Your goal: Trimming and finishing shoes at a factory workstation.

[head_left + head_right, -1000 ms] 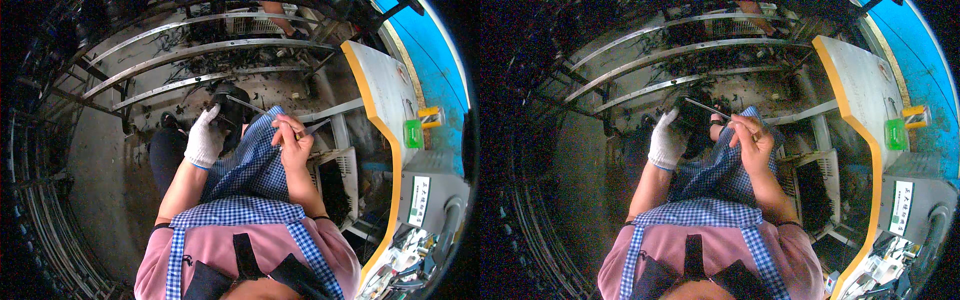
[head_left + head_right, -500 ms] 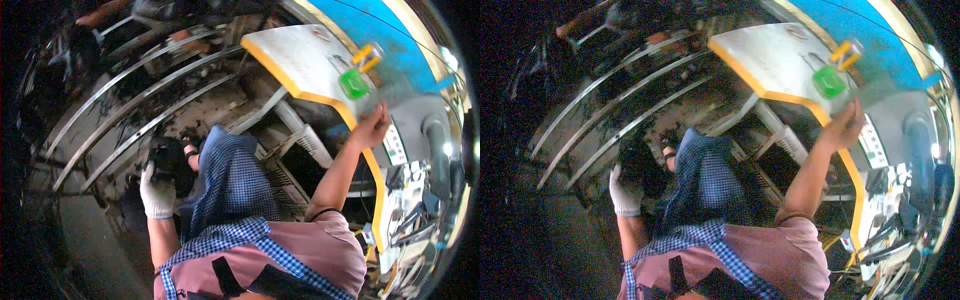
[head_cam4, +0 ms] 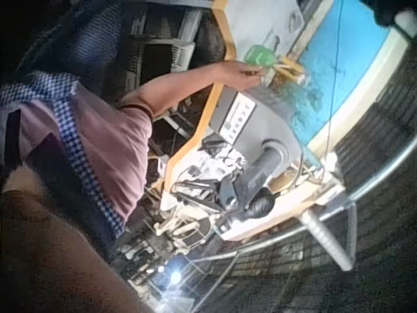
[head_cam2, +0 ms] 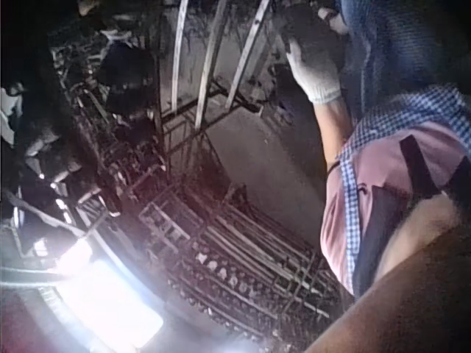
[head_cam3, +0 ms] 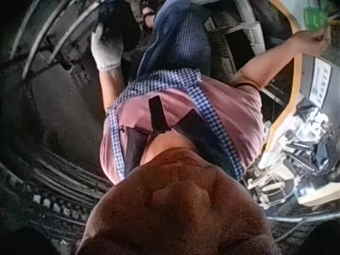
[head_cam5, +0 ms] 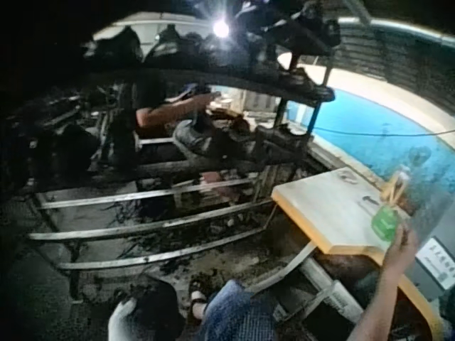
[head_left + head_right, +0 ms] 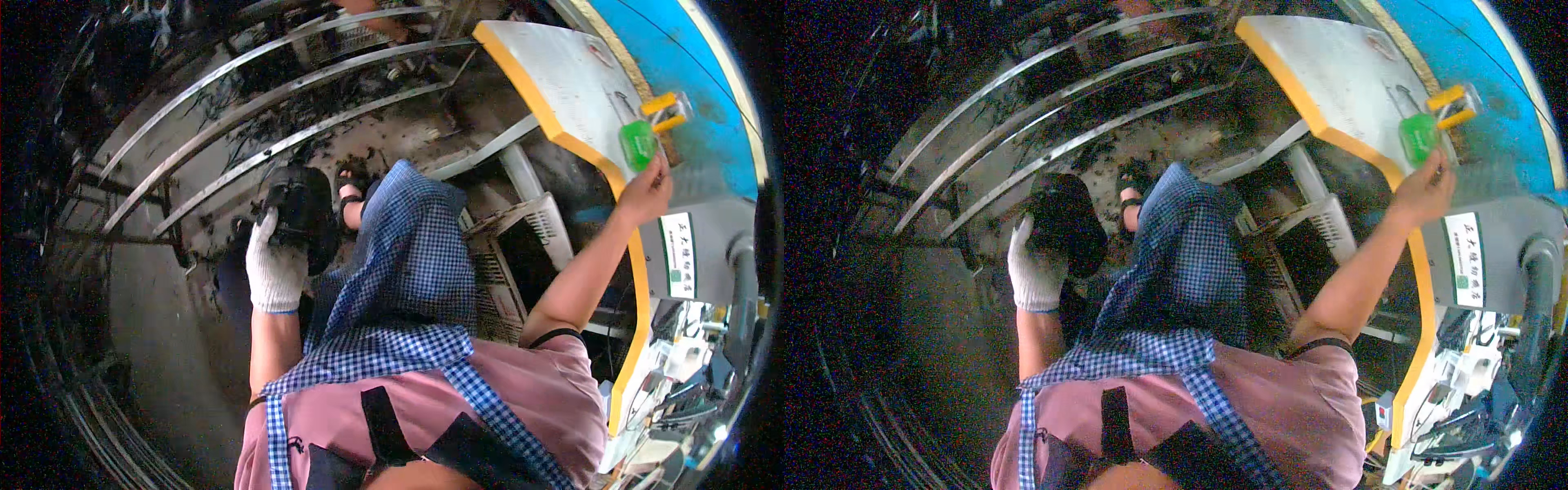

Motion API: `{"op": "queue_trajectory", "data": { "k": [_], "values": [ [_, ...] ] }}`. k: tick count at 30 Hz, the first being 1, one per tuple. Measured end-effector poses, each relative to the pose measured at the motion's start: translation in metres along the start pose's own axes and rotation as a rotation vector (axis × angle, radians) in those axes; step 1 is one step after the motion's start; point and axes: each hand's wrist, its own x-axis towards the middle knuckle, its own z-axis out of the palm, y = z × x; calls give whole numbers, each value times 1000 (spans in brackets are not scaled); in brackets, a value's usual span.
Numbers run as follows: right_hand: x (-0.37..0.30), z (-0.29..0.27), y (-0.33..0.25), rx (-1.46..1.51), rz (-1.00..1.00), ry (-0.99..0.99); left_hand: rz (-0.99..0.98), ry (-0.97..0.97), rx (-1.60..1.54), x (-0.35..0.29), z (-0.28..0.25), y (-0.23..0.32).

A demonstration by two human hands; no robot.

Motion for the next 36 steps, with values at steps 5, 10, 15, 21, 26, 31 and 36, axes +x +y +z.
{"op": "queue_trajectory", "data": {
  "k": [5, 10, 15, 21, 26, 31, 36],
  "values": [
    [11, 0, 0, -49, 89, -62, 13, 31, -62, -1, -15, 11],
    [11, -6, -7, 152, 347, -136, 49, 25, -98, 2, -21, 13],
    [12, -11, -8, 314, 329, -70, 49, 46, -111, 5, -30, 12],
    [6, -20, -42, 566, 431, -23, 65, 91, -82, 2, -28, 9],
    [-55, -35, -122, 825, 649, -439, 182, 25, 181, -12, -16, 2],
    [-119, -50, -200, 1123, 342, -1362, 129, -119, 99, -28, 4, 8],
    [-128, -69, -249, 1181, -290, -1307, 811, -161, 1373, -32, -18, 3]
  ]
}}
